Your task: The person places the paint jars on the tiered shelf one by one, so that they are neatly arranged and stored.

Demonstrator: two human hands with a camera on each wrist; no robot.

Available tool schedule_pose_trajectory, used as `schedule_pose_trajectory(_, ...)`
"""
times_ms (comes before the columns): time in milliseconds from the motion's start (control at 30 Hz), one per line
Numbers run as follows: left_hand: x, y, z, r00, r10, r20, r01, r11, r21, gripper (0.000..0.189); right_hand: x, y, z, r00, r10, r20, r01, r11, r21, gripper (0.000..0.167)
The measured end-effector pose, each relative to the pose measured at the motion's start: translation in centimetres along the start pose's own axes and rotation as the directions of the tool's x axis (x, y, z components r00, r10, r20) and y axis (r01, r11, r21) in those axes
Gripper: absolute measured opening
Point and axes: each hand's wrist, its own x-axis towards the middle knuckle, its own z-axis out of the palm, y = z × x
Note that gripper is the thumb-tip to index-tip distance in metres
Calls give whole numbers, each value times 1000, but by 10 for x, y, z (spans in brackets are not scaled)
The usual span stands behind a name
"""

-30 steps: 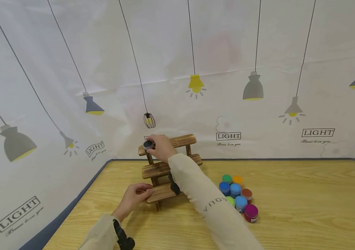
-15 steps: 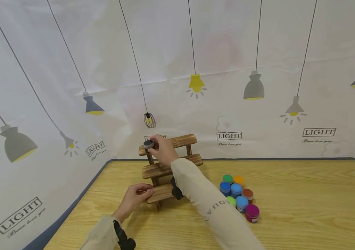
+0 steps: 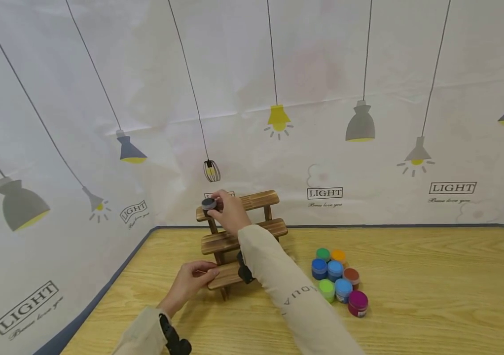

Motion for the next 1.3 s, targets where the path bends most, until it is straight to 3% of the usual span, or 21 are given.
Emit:
schedule_pose_trajectory(167,-2,-1,0,1000,28,-2,-28,1000,11,30,-1,-2,2,999,34,-11,-34,999,20,31)
schedule_pose_trajectory(500,-2,0,1,1000,27,-12,-27,1000,13,28,0,-4,4,998,46,-43,-48,997,-64,33)
schedule_pose_trajectory(733,-2,1,0,999,42,-14,-42,999,-1,29,0,3,1,999,34,37,-35,999,21,39)
schedule_pose_trajectory(867,-3,2,0,999,35,-19,-35,999,2,29,0,-1,-6,997,55,61,-60,995,75,41)
schedule_pose_trajectory(1033,-4,4,0,999,37,-14,-37,999,1,28,1,-10,-18,995,91,51,-94,993,65,40)
schedule_pose_trajectory(1233,-17,31,-1,999,40,-19,-40,999,-4,25,-2,-20,-40,996,73,45,-75,996,43,37)
schedule_pose_trajectory(1300,-16,28,-1,999,38,-25,-38,999,1,26,-5,-21,-49,997,61,49,-63,997,33,36)
